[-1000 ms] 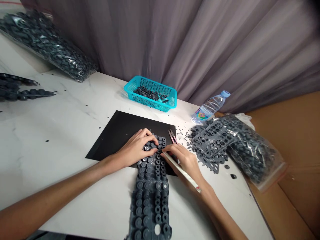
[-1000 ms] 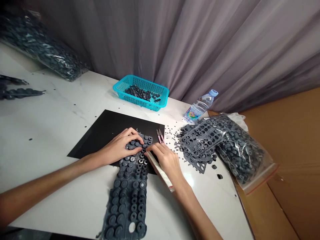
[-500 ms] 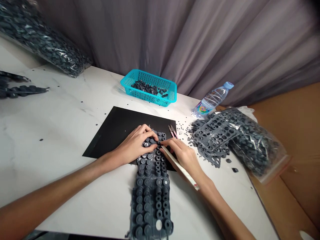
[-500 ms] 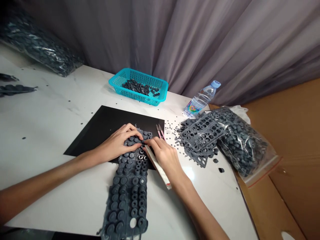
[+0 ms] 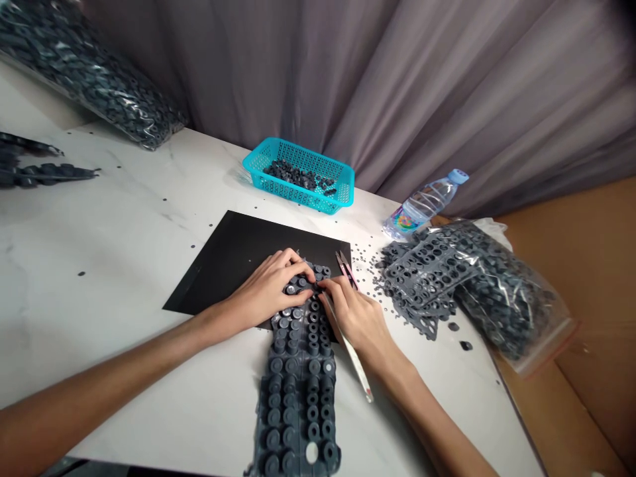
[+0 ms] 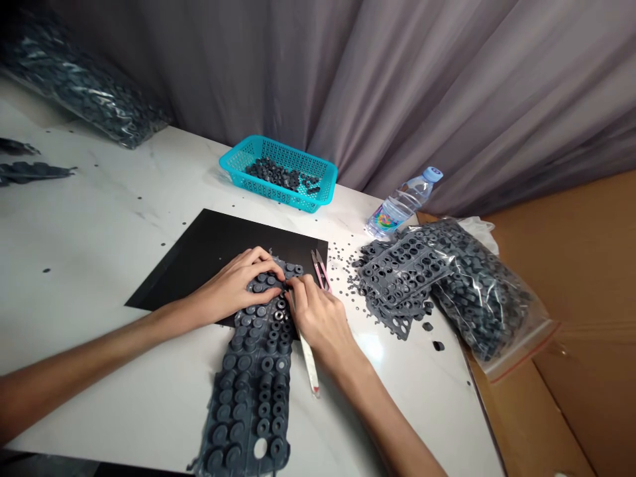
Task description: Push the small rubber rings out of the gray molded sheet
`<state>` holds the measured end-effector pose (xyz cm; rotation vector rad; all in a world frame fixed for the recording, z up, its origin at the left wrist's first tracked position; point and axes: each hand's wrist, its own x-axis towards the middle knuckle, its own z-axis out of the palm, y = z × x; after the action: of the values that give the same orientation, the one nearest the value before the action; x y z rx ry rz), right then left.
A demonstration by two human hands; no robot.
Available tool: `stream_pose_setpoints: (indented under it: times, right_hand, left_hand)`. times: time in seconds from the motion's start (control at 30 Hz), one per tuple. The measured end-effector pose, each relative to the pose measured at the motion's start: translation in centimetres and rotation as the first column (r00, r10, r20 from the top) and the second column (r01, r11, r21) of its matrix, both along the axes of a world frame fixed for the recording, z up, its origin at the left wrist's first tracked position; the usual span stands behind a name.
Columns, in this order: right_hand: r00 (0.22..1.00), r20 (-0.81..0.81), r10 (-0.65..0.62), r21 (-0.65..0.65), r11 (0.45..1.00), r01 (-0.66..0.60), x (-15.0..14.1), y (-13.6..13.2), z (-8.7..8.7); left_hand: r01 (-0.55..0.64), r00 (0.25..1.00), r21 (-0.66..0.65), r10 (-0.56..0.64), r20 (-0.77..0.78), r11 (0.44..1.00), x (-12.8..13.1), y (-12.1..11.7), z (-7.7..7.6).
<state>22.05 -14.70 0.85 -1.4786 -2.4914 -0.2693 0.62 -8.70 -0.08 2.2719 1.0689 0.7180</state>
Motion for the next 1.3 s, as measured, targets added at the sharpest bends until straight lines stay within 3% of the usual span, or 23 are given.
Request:
stream_pose_setpoints:
  times: [0.17,0.27,0.33,0.5,0.7,0.8,0.93,1.3]
  right_hand:
    - [0.976,-0.144,-0.164,-0.019,0.986,0.163,-0.4,-0.1,0.5]
    - [0.896,-0.293,-0.335,0.047,0.93,0.363,1.3,0.3,1.6]
    - [0.855,-0.36,-0.373,0.044,0.909,0.414,2.8,0.5,2.2]
    - [0.896,-0.34,-0.287,-0.116,0.958,0.263,4.6,0.2,2.7]
    - [0.858,-0.347,-0.379,-0.174,0.925,0.338,4.1,0.0,2.6]
    - [0.865,-0.423,-0.27,-0.236,0.954,0.183,3.3,0.2,2.3]
    - [0.872,-0.486,-0.064,-0.2,0.979,-0.039,1.7,0.6,2.2]
    - [0.883,-0.468,-0.019,-0.246,0.963,-0.109,1.0,1.0,2.3]
  left_hand:
    - [0.01,1.0,-0.016,-0.01,-0.005,1.0,0.0,0.1,0.0]
    - [0.023,1.0,-0.036,-0.023,-0.006,0.999,-0.1,0.1,0.1]
    - [0.033,0.999,-0.046,-0.033,-0.012,0.998,-0.2,0.1,0.2]
    - [0.039,0.999,-0.052,-0.04,-0.021,0.998,-0.4,-0.1,0.5]
    - [0.038,0.999,-0.041,-0.039,-0.027,0.998,-0.4,-0.3,0.4]
    - [0.033,0.999,-0.011,-0.033,-0.028,0.999,-0.5,-0.4,0.5]
    - [0.038,0.999,0.06,-0.037,-0.022,0.998,-0.6,-0.6,0.7]
    - [0.08,0.996,0.09,-0.077,-0.038,0.993,-0.7,-0.6,0.9]
